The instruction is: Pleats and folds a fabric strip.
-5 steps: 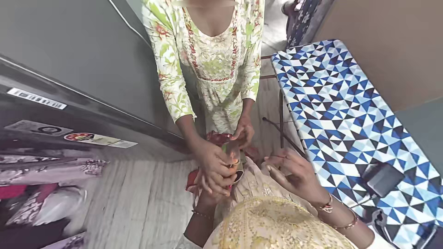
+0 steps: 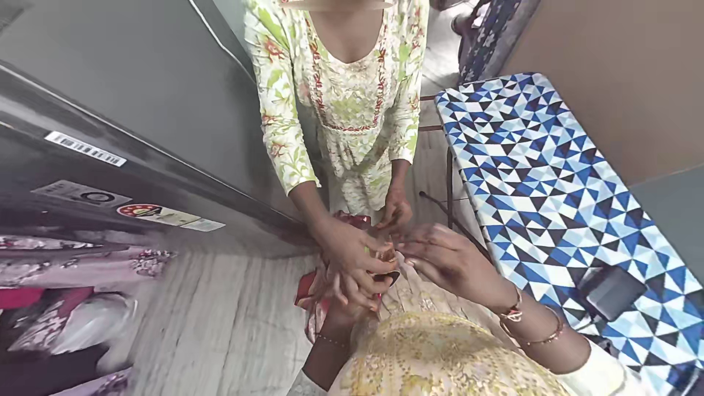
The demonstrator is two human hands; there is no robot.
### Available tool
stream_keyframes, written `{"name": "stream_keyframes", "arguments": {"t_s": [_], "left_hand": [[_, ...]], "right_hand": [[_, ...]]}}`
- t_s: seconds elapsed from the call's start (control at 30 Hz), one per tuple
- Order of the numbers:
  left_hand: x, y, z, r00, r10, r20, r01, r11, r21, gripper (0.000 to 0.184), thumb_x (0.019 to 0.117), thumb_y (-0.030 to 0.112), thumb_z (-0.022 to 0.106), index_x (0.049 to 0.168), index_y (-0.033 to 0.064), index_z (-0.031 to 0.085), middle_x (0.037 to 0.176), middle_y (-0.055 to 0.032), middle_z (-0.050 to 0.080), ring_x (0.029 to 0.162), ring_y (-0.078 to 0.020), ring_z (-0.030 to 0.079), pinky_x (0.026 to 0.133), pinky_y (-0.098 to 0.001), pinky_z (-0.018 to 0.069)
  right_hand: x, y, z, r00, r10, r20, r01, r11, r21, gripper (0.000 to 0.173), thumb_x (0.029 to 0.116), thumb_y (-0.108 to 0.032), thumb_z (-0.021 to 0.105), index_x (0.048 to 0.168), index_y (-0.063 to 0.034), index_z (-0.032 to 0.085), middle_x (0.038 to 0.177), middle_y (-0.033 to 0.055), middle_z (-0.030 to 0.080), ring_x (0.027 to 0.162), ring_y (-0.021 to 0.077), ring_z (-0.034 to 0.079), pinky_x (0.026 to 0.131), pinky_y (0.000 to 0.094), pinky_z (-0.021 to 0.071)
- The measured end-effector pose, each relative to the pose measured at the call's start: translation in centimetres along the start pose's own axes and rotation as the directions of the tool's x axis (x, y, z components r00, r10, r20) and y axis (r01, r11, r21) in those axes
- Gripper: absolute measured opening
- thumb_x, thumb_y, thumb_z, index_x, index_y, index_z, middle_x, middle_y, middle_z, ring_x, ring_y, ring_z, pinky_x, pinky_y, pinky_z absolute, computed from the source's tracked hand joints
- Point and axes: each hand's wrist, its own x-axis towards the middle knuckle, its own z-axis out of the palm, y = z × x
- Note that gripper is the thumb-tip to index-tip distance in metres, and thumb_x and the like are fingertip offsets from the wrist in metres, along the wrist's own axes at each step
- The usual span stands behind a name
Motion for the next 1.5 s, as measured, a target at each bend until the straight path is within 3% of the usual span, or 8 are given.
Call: {"name": "stream_keyframes", "arguments": {"t_s": [0.13, 0.27, 0.37, 0.5, 0.87, 1.13, 1.33, 1.5], "left_hand": [[-0.9, -0.6, -0.7, 0.97, 0.232, 0.067, -0.239, 0.884, 0.401, 0.033, 0.0909, 0.001, 0.066, 0.122, -0.007, 0.059, 0.102, -0.0008, 0.071, 0.091, -0.0031, 0.069, 0.086, -0.0243, 0.0577], [-0.5, -1.0, -0.9, 0.954, 0.235, 0.183, -0.279, 0.923, 0.267, 0.024, 0.0977, 0.022, 0.067, 0.116, 0.0056, 0.066, 0.097, 0.0042, 0.075, 0.086, -0.0043, 0.071, 0.082, -0.0266, 0.0598], [-0.8, -0.9, -0.4, 0.942, 0.286, 0.175, -0.33, 0.886, 0.325, 0.048, 0.0924, 0.013, 0.072, 0.132, -0.0064, 0.053, 0.108, 0.0009, 0.073, 0.096, -0.006, 0.071, 0.089, -0.0285, 0.0589], [-1.7, 0.9, 1.7, 0.961, 0.247, 0.126, -0.275, 0.906, 0.322, 0.033, 0.0902, 0.0, 0.068, 0.122, 0.0079, 0.063, 0.102, 0.0104, 0.074, 0.094, -0.0009, 0.07, 0.086, -0.0219, 0.0576], [-1.5, 0.1, 0.7, 0.944, 0.311, 0.106, -0.328, 0.864, 0.382, 0.086, 0.0741, 0.014, 0.087, 0.142, -0.0121, 0.041, 0.122, -0.0026, 0.067, 0.106, -0.0019, 0.067, 0.093, -0.023, 0.0562], [-1.5, 1.5, 2.3, 0.956, 0.289, 0.057, -0.291, 0.899, 0.326, 0.038, 0.0793, 0.003, 0.077, 0.114, 0.0077, 0.065, 0.092, 0.0103, 0.072, 0.08, 0.0012, 0.068, 0.075, -0.0192, 0.0584], [-0.7, 1.8, 1.3, 0.945, 0.257, 0.204, -0.328, 0.723, 0.607, 0.017, 0.0743, 0.001, 0.071, 0.091, 0.0003, 0.069, 0.08, 0.0075, 0.069, 0.075, 0.0065, 0.064, 0.072, -0.0139, 0.0537], [-1.0, 1.8, 2.4, 0.954, 0.243, 0.174, -0.298, 0.756, 0.582, 0.025, 0.0849, 0.006, 0.073, 0.107, -0.0024, 0.065, 0.094, 0.0066, 0.074, 0.088, 0.0033, 0.069, 0.084, -0.0202, 0.0589]], "right_hand": [[1.6, 1.0, 0.1, 0.973, -0.039, 0.227, 0.024, 0.998, 0.066, 0.022, 0.1026, -0.016, 0.057, 0.115, -0.0051, 0.072, 0.121, 0.0113, 0.071, 0.12, 0.0217, 0.064, 0.106, 0.0315, 0.0484], [1.8, 1.3, 0.0, 0.97, -0.036, 0.239, 0.013, 0.995, 0.097, 0.018, 0.1002, -0.018, 0.063, 0.11, -0.0055, 0.072, 0.114, 0.0106, 0.072, 0.115, 0.02, 0.065, 0.104, 0.0297, 0.0495], [1.6, 1.0, 0.2, 0.975, -0.026, 0.219, 0.005, 0.995, 0.096, 0.018, 0.0998, -0.016, 0.063, 0.111, -0.0044, 0.07, 0.112, 0.0112, 0.072, 0.112, 0.0185, 0.066, 0.101, 0.0279, 0.0507], [0.7, 0.4, 0.6, 0.986, 0.03, 0.165, -0.046, 0.994, 0.098, 0.024, 0.0991, -0.017, 0.065, 0.118, -0.0022, 0.065, 0.11, 0.0133, 0.071, 0.106, 0.016, 0.068, 0.096, 0.0259, 0.0534], [-0.6, -0.2, 2.3, 0.998, 0.069, 0.011, -0.07, 0.988, 0.141, 0.03, 0.0984, -0.014, 0.066, 0.126, -0.0046, 0.058, 0.113, 0.0071, 0.072, 0.107, 0.0077, 0.068, 0.098, 0.0231, 0.0545], [-0.4, -0.5, 2.2, 1.0, 0.014, 0.013, -0.015, 0.993, 0.116, 0.025, 0.0982, -0.014, 0.065, 0.121, -0.0043, 0.061, 0.107, 0.0081, 0.072, 0.104, 0.0087, 0.068, 0.096, 0.0216, 0.0541], [-1.5, -0.4, 1.6, 0.996, 0.004, 0.086, -0.014, 0.993, 0.118, 0.024, 0.096, -0.013, 0.067, 0.118, -0.0043, 0.062, 0.099, 0.0044, 0.076, 0.096, 0.0084, 0.071, 0.092, 0.0216, 0.0552], [-2.5, -0.3, 1.2, 0.989, 0.04, 0.139, -0.061, 0.987, 0.149, 0.024, 0.0971, -0.014, 0.067, 0.12, -0.0068, 0.063, 0.099, 0.0025, 0.076, 0.096, 0.0081, 0.071, 0.091, 0.0215, 0.0557]]}}
